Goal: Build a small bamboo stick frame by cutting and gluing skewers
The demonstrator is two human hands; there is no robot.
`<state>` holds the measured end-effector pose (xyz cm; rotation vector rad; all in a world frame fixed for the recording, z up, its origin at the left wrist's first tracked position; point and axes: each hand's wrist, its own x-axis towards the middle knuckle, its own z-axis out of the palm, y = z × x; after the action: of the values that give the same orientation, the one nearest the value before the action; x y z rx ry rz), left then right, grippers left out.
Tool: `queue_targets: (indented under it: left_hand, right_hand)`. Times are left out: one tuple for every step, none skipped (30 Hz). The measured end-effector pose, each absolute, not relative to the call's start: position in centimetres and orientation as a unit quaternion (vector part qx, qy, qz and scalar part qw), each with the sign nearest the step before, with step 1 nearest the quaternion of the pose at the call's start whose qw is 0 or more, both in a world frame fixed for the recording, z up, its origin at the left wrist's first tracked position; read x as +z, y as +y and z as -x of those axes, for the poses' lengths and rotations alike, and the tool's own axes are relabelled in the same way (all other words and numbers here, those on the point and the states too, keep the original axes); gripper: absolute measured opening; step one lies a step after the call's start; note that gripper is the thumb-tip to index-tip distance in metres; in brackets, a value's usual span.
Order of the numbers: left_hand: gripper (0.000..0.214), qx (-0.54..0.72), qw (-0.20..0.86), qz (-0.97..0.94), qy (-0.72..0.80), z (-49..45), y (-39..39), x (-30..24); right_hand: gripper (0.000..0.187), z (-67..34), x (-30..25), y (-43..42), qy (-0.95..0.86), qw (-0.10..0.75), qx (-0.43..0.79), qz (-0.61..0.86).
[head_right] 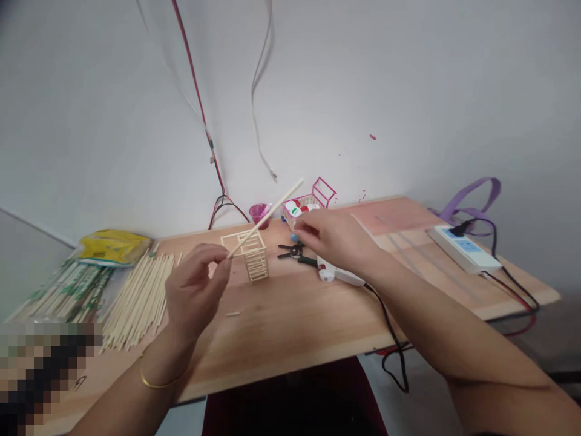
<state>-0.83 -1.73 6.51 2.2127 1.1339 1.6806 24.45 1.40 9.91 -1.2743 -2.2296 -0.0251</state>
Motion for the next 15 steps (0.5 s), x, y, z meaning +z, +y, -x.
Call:
queue_targets:
  left_hand:
    - [0.008,0.562,0.082,-0.735,0.37,0.6,-1.9,5.9]
    - [0.009,0.562,0.094,-0.736,0.367,0.4,-1.9,5.4]
    - [0.009,0.561,0.106,-0.735,0.365,0.3,-1.9,4.9]
    - [0.008,0.558,0.116,-0.735,0.366,0.2,-1.9,4.4]
    - [0.008,0.554,0.126,-0.736,0.368,0.1,-1.8,4.1]
    - [0.007,0.55,0.134,-0.736,0.37,0.1,-1.7,3.8]
    - [0.007,0.544,0.141,-0.738,0.373,0.0,-1.7,3.6]
    - [0.008,0.54,0.147,-0.739,0.375,0.0,-1.6,3.4]
    - [0.008,0.535,0.152,-0.741,0.376,0.0,-1.6,3.3]
    - [0.008,0.533,0.155,-0.743,0.375,0.0,-1.6,3.2]
    - [0.008,0.531,0.157,-0.745,0.372,-0.1,-1.7,3.0]
    - [0.008,0.531,0.157,-0.747,0.368,-0.1,-1.7,3.0]
    - [0.007,0.531,0.154,-0.75,0.364,-0.1,-1.7,2.9]
    - [0.007,0.531,0.151,-0.752,0.36,-0.2,-1.8,2.8]
    - [0.007,0.531,0.148,-0.754,0.358,-0.2,-1.8,2.8]
  right_hand:
    - [0.015,-25.2,9.1,1.4,-0.827,0.233,-0.004,0.511]
    - [0.014,-26.0,8.1,1.2,-0.818,0.194,0.005,0.541]
    - [0.015,-26.8,7.1,0.9,-0.812,0.165,0.023,0.559]
    - [0.02,-27.6,6.1,0.6,-0.807,0.144,0.044,0.57]
    - [0.026,-28.4,5.2,0.3,-0.802,0.119,0.064,0.582]
    - [0.032,-29.1,4.4,0.0,-0.792,0.09,0.079,0.599]
    - [0.034,-29.6,3.7,-0.2,-0.778,0.06,0.087,0.62]
    - [0.035,-30.0,3.2,-0.4,-0.766,0.032,0.097,0.635]
    - [0.034,-30.3,2.8,-0.4,-0.757,0.014,0.106,0.645]
    - [0.032,-30.4,2.6,-0.4,-0.751,0.002,0.115,0.65]
    - [0.03,-30.3,2.5,-0.4,-0.751,0.0,0.123,0.649]
    - [0.028,-30.2,2.6,-0.4,-0.753,0.006,0.131,0.645]
    - [0.027,-30.2,2.7,-0.5,-0.755,0.017,0.138,0.641]
    - [0.027,-30.2,3.0,-0.6,-0.757,0.03,0.143,0.637]
    - [0.026,-30.3,3.2,-0.7,-0.756,0.045,0.142,0.637]
